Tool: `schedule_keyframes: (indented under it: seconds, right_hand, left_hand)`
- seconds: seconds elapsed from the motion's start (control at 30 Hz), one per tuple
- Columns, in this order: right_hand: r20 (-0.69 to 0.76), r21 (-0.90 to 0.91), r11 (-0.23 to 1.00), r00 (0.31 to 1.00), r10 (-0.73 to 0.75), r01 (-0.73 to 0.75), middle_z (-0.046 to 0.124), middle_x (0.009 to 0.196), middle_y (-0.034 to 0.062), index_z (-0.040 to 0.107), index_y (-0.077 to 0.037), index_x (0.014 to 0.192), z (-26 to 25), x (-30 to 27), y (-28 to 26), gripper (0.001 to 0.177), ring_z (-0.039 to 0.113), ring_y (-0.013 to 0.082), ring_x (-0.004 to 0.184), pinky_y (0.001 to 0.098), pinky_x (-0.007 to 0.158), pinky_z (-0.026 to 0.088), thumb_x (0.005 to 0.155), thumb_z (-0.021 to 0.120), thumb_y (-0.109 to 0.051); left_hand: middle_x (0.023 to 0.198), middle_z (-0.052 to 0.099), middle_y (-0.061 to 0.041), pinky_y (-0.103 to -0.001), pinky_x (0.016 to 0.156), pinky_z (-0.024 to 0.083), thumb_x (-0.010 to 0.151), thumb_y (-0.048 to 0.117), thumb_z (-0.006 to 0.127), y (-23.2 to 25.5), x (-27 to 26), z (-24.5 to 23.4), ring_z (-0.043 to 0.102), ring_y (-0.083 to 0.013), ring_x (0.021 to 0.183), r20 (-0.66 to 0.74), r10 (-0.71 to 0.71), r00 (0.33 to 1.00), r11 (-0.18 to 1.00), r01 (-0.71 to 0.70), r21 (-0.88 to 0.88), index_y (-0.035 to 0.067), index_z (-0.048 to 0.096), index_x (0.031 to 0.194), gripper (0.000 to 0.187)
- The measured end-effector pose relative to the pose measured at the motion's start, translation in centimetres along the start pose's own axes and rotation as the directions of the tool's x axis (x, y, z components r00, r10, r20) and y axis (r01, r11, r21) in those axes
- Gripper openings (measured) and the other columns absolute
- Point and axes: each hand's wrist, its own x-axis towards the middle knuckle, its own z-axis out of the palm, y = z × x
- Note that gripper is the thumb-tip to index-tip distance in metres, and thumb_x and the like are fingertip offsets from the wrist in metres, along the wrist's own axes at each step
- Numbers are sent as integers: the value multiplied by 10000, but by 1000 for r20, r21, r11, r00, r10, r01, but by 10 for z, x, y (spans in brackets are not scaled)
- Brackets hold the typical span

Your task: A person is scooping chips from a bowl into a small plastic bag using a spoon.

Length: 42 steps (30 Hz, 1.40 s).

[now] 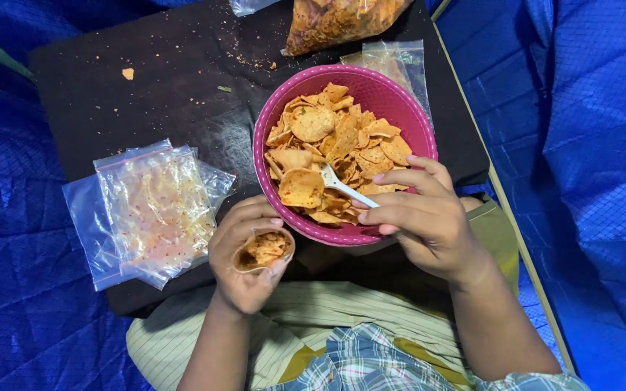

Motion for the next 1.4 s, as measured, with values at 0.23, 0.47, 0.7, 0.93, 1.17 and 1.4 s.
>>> schedule_keyframes:
  seconds: [0.23,0.47,0.7,0.93,1.17,1.4]
  right_hand:
    - [-43,38,999,998,37,-35,784,973,9,785,-184,973,-4,-8,1,402,701,300,1095,528,1144,334,1037,469,-423]
    - [-180,112,985,972,153,-134,758,885,61,730,-100,916,-8,-13,17,504,678,290,1027,492,1238,263,1095,403,-438]
    - [-229,363,922,945,232,-138,739,855,166,699,35,921,2,-14,31,457,704,359,977,496,1041,502,1106,447,-298]
    - [-242,330,940,954,179,-93,733,886,191,732,35,926,2,-11,16,451,721,398,993,504,963,540,1080,484,-309]
    - [-222,318,944,962,160,-84,747,874,149,758,0,934,8,-24,16,415,720,362,994,476,1076,463,1073,507,-300]
    - [-183,223,963,964,194,-151,773,937,50,728,-67,970,-27,-19,-16,463,673,262,1113,438,1274,135,1119,428,-386]
  left_hand:
    - [991,680,-193,-630,952,501,872,458,641,-26,-19,-1,661,-485,1055,-69,-24,997,1000,24,2,37,663,1048,458]
    - [1070,617,-157,-533,1018,467,892,431,597,-30,-10,3,587,-369,1104,-123,-58,991,998,59,8,31,594,1153,478]
    - [1224,585,-254,-616,1076,417,864,433,591,-18,0,3,548,-468,1240,-55,-113,992,993,114,20,5,587,1135,507]
    - [1327,555,-279,-630,1103,390,852,457,590,-11,0,3,515,-483,1309,-72,-80,994,996,83,39,18,591,1184,551]
    - [1273,575,-280,-610,1072,415,853,396,594,-30,-13,2,535,-475,1268,-129,-40,991,998,46,43,0,593,1163,504]
    - [1270,579,-257,-568,1056,439,837,373,638,-10,-2,8,566,-434,1246,-160,-52,986,996,63,66,-10,579,1181,518]
